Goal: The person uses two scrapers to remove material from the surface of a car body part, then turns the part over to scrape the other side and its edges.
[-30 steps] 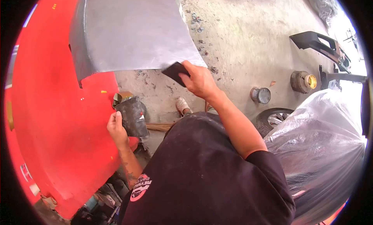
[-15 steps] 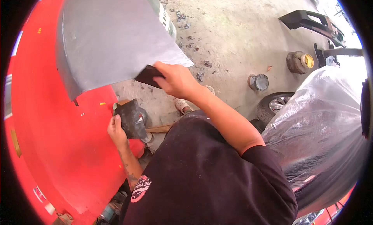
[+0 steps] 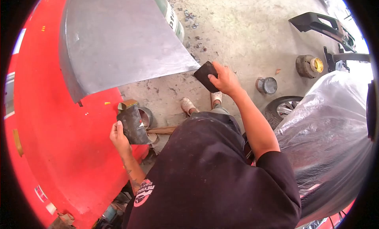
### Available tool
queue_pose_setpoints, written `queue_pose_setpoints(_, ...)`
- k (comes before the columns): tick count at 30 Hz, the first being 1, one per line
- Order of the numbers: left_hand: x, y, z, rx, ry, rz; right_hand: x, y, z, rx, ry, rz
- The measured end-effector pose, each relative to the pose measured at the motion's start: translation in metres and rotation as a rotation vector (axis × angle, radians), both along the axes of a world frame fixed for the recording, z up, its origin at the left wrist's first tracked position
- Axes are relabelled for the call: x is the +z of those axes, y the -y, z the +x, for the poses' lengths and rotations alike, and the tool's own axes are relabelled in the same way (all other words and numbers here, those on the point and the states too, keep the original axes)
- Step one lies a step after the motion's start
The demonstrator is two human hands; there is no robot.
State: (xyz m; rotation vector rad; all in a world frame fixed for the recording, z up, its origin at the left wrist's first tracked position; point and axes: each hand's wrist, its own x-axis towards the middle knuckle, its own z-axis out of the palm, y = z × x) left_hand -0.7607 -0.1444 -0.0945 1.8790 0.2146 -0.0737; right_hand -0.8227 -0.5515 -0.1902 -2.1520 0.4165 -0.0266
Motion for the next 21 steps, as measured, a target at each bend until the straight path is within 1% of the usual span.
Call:
queue_pose_setpoints(4,0.0,-0.001,0.001,-0.021,-0.001,0.02,-0.005,-0.005,0.006,-0.032,0.029,0.027)
queue_pose_setpoints(6,-0.001,-0.004,0.002,-0.02,-0.004,0.012,-0.001,-0.009,0.009,0.006,0.192,0.07)
queue_pose_setpoints(7,-0.003,-0.004,0.001,-0.012,-0.008,-0.001,0.009,-0.013,0.015,0.006,0.19,0.068)
queue_pose_setpoints(9,0.0,-0.002,-0.004,-0.013,-0.019,0.009,0.031,-0.024,0.025,0.096,0.135,0.085)
queue_pose_setpoints(11,0.004,-0.004,-0.001,-0.02,-0.011,0.02,0.016,-0.02,0.021,0.089,0.149,0.067)
queue_pose_setpoints(14,0.0,-0.012,-0.008,0.037,0.004,0.021,-0.006,-0.013,0.014,0.069,0.136,0.046)
queue_pose_setpoints(16,-0.002,-0.018,-0.013,0.073,0.0,0.004,0.016,-0.022,0.02,0.029,0.182,0.135)
queue_pose_setpoints(17,-0.001,-0.019,-0.014,0.078,0.0,0.011,0.033,-0.035,0.03,0.052,0.165,0.149)
queue_pose_setpoints(18,-0.001,-0.018,-0.014,0.064,-0.002,0.003,0.041,-0.05,0.041,0.106,0.221,0.158)
queue_pose_setpoints(20,0.001,-0.015,-0.015,0.05,0.003,-0.01,0.061,-0.079,0.051,0.116,0.333,0.2)
queue_pose_setpoints(21,0.003,-0.013,-0.014,0.055,0.018,-0.021,0.063,-0.081,0.049,0.117,0.285,0.192)
